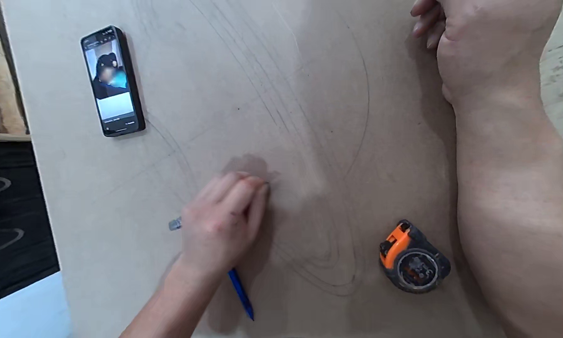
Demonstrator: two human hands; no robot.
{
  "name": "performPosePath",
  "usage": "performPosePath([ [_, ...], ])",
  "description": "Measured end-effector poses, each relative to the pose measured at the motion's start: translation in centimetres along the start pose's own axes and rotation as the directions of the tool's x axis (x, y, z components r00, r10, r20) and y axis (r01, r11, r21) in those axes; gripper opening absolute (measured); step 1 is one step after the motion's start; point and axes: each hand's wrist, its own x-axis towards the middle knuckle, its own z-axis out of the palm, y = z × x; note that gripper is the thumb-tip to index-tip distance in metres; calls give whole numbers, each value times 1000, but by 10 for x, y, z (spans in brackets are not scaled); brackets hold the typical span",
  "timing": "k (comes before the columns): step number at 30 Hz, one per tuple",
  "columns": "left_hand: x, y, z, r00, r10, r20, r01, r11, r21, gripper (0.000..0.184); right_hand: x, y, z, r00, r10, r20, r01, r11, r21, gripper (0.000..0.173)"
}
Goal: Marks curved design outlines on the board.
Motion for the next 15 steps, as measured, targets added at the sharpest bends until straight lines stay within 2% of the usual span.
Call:
performPosePath([
  [2, -6, -23, -13, 989, -146, -22, 147, 989, 35, 22, 1, -2, 0, 1000, 10, 17, -10, 1000, 22, 19],
  [4, -20, -37, -32, 960, -277, -35, 279, 955, 104, 34, 3, -1, -1, 999, 9, 32, -11, 998, 54, 17],
  [6, -43, -33, -54, 926, -375, -49, 378, 916, 133, 48, 2, -1, -1, 999, 16, 38, -18, 998, 53, 18],
  [7, -57, -25, -63, 909, -414, -45, 416, 901, 123, 50, 1, -2, -2, 999, 18, 37, -20, 999, 44, 18],
  [8, -71, -15, -68, 885, -466, 2, 464, 881, 91, 46, 1, -2, -1, 999, 19, 37, -20, 999, 34, 18],
  [9, -82, -2, -71, 830, -547, 113, 545, 837, 43, 43, 0, -3, -1, 999, 23, 37, -24, 999, 27, 18],
  [11, -92, 19, -67, 617, -673, 408, 729, 684, 26, 50, -1, -5, -1, 999, 27, 41, -28, 999, 21, 18],
  [12, -93, 25, -61, 537, -690, 485, 769, 637, 53, 52, -2, -6, -1, 998, 30, 48, -30, 999, 16, 18],
  [13, -92, 29, -57, 507, -689, 518, 780, 623, 65, 51, -4, -7, -2, 998, 31, 52, -32, 999, 12, 18],
  [14, -89, 29, -55, 513, -668, 539, 779, 627, 35, 46, -5, -7, -3, 998, 30, 54, -31, 1000, 6, 18],
  [15, -85, 26, -52, 551, -629, 549, 770, 637, -42, 41, -5, -7, -4, 998, 27, 55, -27, 1000, -1, 19],
])
